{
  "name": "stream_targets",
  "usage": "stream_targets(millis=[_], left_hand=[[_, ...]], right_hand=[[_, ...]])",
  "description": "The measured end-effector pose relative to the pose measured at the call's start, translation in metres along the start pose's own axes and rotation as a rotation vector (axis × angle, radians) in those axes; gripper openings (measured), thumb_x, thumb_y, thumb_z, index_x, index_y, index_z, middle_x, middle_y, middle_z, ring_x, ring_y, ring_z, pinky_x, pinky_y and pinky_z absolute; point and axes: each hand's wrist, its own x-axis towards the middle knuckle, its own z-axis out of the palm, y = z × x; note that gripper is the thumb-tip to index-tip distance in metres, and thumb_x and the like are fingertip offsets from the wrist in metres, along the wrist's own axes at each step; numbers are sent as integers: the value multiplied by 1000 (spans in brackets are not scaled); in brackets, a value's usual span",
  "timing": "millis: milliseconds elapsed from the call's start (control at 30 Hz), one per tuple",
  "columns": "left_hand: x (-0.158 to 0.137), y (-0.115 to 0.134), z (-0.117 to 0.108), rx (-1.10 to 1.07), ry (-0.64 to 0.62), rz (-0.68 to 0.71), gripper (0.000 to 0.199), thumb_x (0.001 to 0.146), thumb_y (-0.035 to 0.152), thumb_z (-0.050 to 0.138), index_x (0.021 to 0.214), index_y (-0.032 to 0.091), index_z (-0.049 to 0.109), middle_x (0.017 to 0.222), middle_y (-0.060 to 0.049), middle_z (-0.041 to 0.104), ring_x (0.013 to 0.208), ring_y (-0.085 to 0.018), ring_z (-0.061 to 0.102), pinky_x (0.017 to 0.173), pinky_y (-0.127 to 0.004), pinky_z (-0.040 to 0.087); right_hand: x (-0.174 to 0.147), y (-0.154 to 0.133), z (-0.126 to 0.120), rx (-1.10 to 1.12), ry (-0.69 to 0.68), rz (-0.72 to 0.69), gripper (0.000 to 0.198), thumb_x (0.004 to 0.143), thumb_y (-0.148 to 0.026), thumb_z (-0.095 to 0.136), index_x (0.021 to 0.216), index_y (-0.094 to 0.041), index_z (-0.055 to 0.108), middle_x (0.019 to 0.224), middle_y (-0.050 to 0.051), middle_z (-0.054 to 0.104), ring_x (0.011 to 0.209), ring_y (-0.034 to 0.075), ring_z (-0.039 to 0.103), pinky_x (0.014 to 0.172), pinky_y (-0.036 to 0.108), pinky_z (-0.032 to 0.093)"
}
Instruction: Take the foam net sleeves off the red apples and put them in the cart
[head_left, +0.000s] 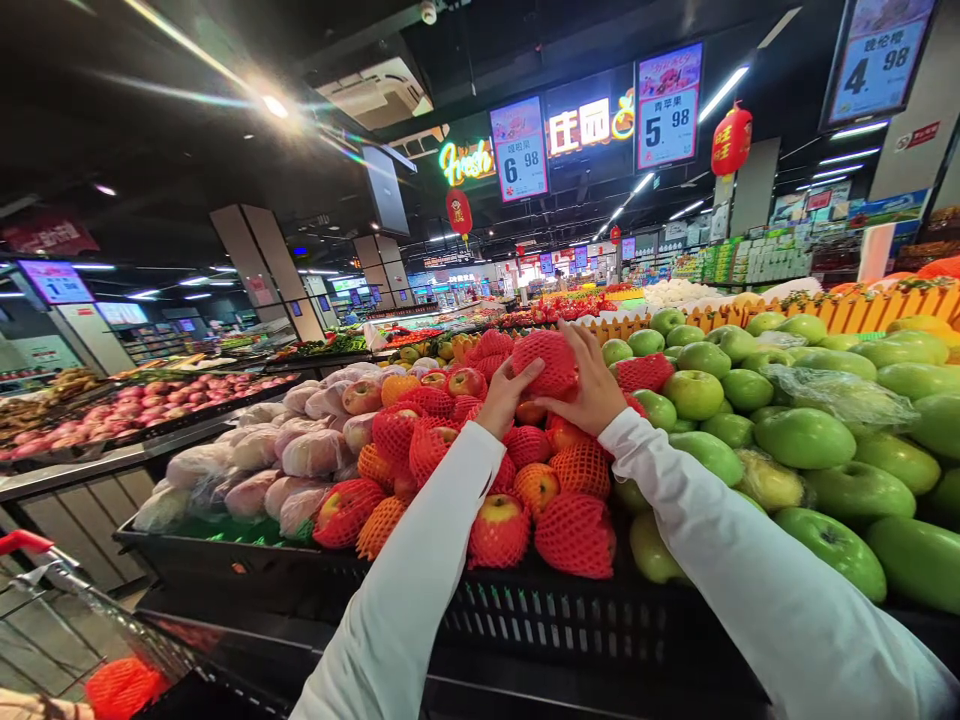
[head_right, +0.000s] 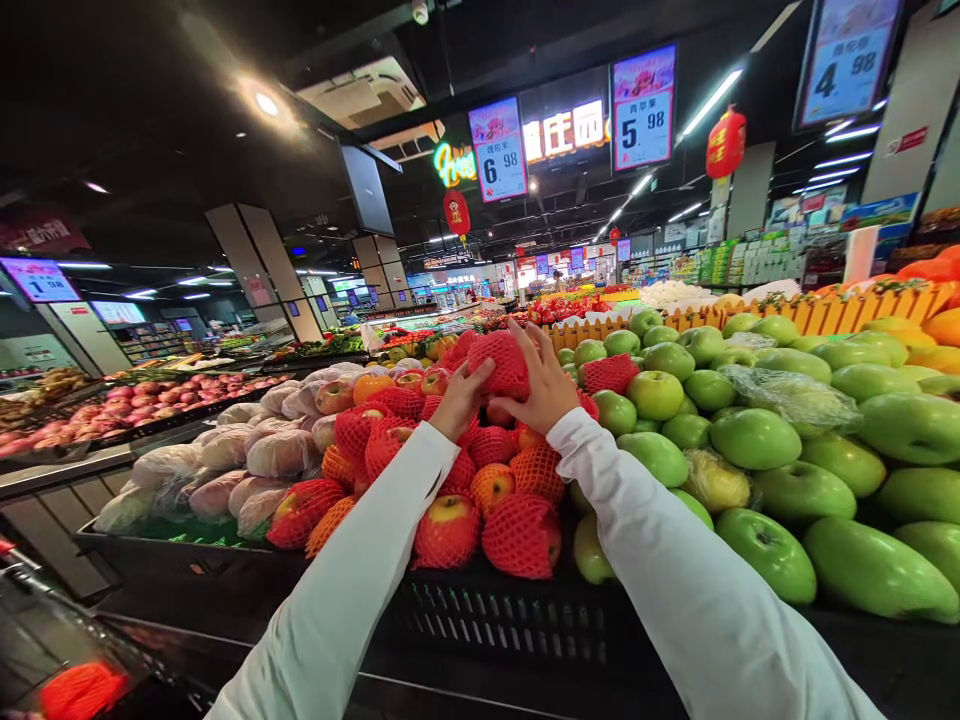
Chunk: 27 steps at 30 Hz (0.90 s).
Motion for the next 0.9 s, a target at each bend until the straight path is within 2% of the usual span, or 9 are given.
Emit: stream_targets(millis=[100,233,333,433,533,667,767,833,900], left_hand=[[1,-3,-1,101,-59,22,74,52,62,94,104,14,73,110,-11,76,114,-31,69,104,-45,54],[4,-5,-3,248,-99,54,76,55,71,88,102,13,74,111,-11,77,114,-32,68,107,-47,51],[6,-5,-5,296,-133,54,75,60,72,86,105,13,74,113,-12,76,117,-32,66,111,-46,48],[5,-5,-6,227,-167,31,72,66,69,84,112,15,72,119,-11,74,125,-32,63,114,-45,45],[1,-5,-6,85,-211,-32,73,70,68,82,122,20,66,127,-10,70,131,-31,59,114,-46,45],[-2,-6,-2,83,-256,-72,70,66,58,87,118,16,65,124,-12,70,128,-33,61,114,-48,45],[2,-6,-2,285,-116,67,62,68,47,85,116,15,61,122,-12,70,122,-31,64,112,-48,48],[6,-4,-7,502,74,197,63,70,40,83,122,17,56,128,-12,67,123,-29,63,112,-46,48],[9,1,-16,795,260,305,72,71,30,83,134,19,48,139,-13,60,129,-29,59,115,-44,44]], right_hand=[[-2,4,1,31,-65,21,96,78,-39,80,159,-25,31,155,15,44,145,32,45,122,55,41],[-1,2,-2,-53,-36,62,88,70,-42,86,147,-21,49,147,17,54,138,37,51,118,58,42],[-1,-2,-4,-105,-46,113,81,67,-42,85,139,-20,54,141,17,61,130,39,57,111,61,45],[0,-5,-5,-92,-46,151,79,69,-43,82,138,-19,54,135,17,65,123,37,62,104,57,49],[0,-7,-5,-103,13,147,79,69,-52,82,136,-19,55,132,17,66,118,36,64,103,54,49],[0,-9,-6,-193,-19,117,79,70,-57,82,135,-20,59,128,15,67,116,37,60,103,55,45],[0,-7,-5,-236,-28,155,81,71,-55,83,141,-22,57,129,15,64,118,38,57,102,55,46],[0,-4,-4,-253,15,197,83,74,-54,82,145,-21,53,132,16,62,121,38,55,102,56,46],[0,-2,-3,-259,58,224,84,76,-54,80,147,-19,50,135,17,60,124,39,54,105,57,44]])
